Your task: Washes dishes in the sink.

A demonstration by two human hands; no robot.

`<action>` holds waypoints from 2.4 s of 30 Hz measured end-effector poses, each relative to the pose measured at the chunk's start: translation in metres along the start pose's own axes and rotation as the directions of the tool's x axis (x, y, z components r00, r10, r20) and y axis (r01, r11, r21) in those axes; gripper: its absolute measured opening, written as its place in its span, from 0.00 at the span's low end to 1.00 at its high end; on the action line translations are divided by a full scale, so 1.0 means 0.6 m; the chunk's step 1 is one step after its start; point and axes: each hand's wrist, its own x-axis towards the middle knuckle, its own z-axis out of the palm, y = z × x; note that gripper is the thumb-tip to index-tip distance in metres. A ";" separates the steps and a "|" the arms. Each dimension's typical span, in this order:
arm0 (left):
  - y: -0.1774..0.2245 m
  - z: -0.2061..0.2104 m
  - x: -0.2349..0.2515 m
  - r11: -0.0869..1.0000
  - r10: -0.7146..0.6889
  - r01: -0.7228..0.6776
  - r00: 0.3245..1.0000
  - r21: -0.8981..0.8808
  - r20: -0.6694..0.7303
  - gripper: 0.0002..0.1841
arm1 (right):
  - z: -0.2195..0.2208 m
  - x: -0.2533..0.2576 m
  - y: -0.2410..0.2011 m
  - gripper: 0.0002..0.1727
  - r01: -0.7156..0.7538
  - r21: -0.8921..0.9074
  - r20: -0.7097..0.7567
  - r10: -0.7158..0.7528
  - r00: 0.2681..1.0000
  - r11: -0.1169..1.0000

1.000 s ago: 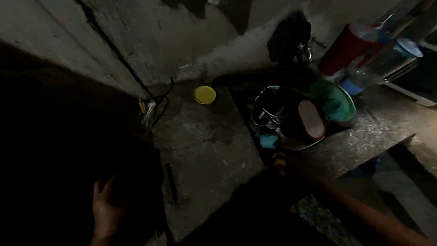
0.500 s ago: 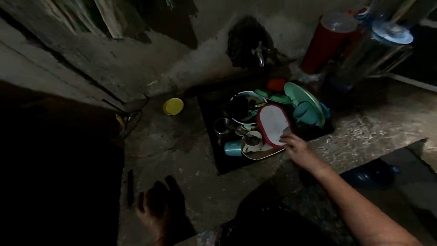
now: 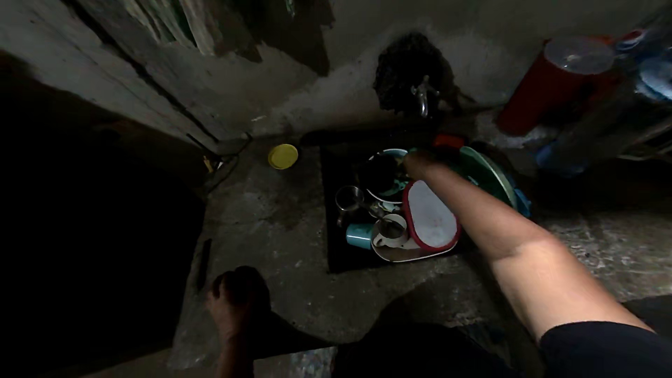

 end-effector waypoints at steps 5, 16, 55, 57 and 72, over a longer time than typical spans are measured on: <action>-0.012 0.003 0.006 1.000 -0.014 0.014 1.000 -0.011 0.015 0.33 | 0.030 0.038 -0.016 0.18 -0.045 -0.182 0.018 0.049 0.999 0.982; -0.017 -0.001 0.012 1.000 -0.009 0.008 0.999 0.004 0.033 0.31 | 0.026 0.037 -0.019 0.20 -0.108 -0.188 0.053 0.120 0.991 0.976; -0.003 0.000 0.002 0.817 0.317 -0.170 0.931 -0.550 0.182 0.18 | 0.108 -0.206 -0.122 0.22 -0.123 0.398 -0.490 0.324 0.809 0.909; 0.060 -0.001 -0.007 0.721 0.417 -0.102 0.854 -0.686 0.311 0.17 | 0.120 -0.224 -0.166 0.22 -0.089 0.507 -0.408 0.330 0.851 0.857; 0.226 0.070 0.033 0.605 0.309 0.410 0.669 -0.683 0.676 0.19 | 0.067 -0.182 -0.153 0.13 0.134 0.457 -0.285 0.002 0.958 0.879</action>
